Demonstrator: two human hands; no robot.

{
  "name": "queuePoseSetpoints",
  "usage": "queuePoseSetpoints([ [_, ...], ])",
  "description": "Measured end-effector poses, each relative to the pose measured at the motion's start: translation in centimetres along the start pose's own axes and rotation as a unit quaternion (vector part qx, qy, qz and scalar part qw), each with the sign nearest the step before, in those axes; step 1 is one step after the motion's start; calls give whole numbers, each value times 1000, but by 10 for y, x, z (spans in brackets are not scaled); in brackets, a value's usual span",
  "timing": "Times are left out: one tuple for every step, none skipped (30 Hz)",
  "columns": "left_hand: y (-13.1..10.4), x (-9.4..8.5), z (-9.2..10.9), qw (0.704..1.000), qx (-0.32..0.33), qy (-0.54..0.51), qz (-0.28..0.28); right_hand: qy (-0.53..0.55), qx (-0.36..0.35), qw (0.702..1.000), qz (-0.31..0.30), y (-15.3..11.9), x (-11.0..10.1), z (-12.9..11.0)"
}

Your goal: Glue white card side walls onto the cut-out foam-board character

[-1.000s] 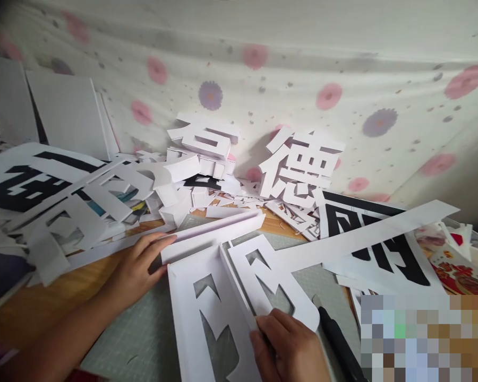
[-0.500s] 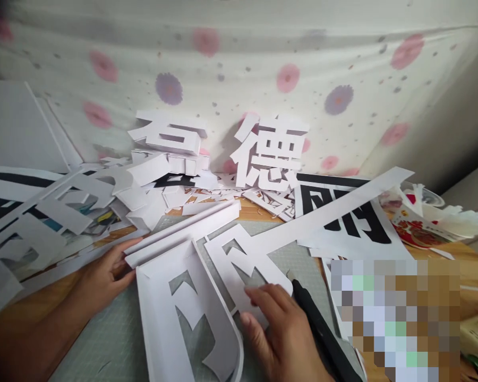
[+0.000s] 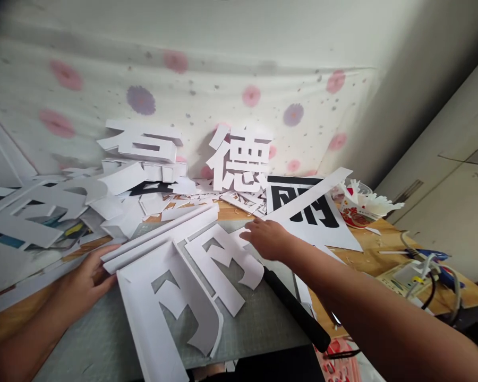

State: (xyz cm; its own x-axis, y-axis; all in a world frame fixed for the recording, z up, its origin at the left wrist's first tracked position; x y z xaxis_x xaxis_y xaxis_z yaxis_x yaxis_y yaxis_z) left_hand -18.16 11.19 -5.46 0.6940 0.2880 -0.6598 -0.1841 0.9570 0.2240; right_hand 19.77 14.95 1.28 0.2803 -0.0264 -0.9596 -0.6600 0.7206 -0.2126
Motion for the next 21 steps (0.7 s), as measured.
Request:
queuePoseSetpoints([
  [0, 3, -1, 1000, 1, 0, -11, -7, -1, 1000, -9, 12, 8, 7],
  [0, 5, -2, 1000, 2, -5, -20, -13, -3, 1000, -21, 23, 16, 12],
  [-1, 6, -3, 1000, 5, -11, -24, -17, -7, 999, -31, 32, 24, 16],
  [-1, 8, -3, 999, 9, -14, -28, -21, -11, 999, -38, 39, 30, 18],
  [-1, 8, -3, 999, 13, -15, -29, -26, -14, 999, -42, 44, 35, 19],
  [-2, 9, -2, 999, 17, -15, -32, -33, -15, 998, -43, 47, 38, 21],
  [-2, 9, -1, 999, 20, -15, -34, -42, -13, 998, -41, 48, 39, 24],
  [-3, 9, -1, 999, 21, -16, -34, -52, -9, 998, -37, 48, 39, 27],
  [-3, 9, 0, 999, 21, -17, -34, -62, -2, 997, -34, 47, 37, 33],
  [-3, 8, 1, 999, 19, -20, -35, -72, 6, 997, -30, 45, 35, 39],
  [-4, 8, 1, 999, 16, -22, -35, -80, 15, 996, -28, 42, 33, 47],
  [-4, 8, 2, 999, 13, -23, -36, -85, 24, 996, -24, 39, 30, 54],
  [-4, 8, 1, 999, 10, -23, -39, -89, 32, 995, -21, 37, 28, 61],
  [-4, 9, 1, 999, 8, -24, -42, -90, 37, 995, -17, 35, 26, 67],
  [-3, 9, 0, 999, 6, -25, -43, -89, 39, 995, -15, 33, 25, 71],
  [-3, 9, 0, 999, 4, -27, -43, -87, 40, 995, -15, 31, 25, 73],
  [-2, 9, -1, 999, 3, -32, -42, -84, 38, 996, -18, 31, 27, 74],
  [-2, 9, -1, 998, 1, -38, -41, -79, 37, 996, -24, 31, 30, 72],
  [-1, 9, -1, 998, -1, -45, -41, -72, 35, 996, -30, 31, 33, 70],
  [-1, 10, -1, 998, -4, -51, -42, -63, 33, 997, -34, 32, 35, 65],
  [-1, 9, -1, 998, -8, -50, -39, -52, 29, 998, -33, 33, 35, 59],
])
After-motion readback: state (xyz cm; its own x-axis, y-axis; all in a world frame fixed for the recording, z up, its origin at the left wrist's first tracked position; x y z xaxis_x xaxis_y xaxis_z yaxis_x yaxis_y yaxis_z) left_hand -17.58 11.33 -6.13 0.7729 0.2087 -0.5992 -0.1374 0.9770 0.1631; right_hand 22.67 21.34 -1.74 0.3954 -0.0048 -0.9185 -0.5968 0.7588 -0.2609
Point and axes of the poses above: each hand's wrist, its own y-axis towards the middle knuckle, its own x-axis out of the palm, z = x × y, the point moved 10 cm from there along y, towards the middle knuckle, and after that the axes turned 5 degrees about -x, right-handed, at the moved point
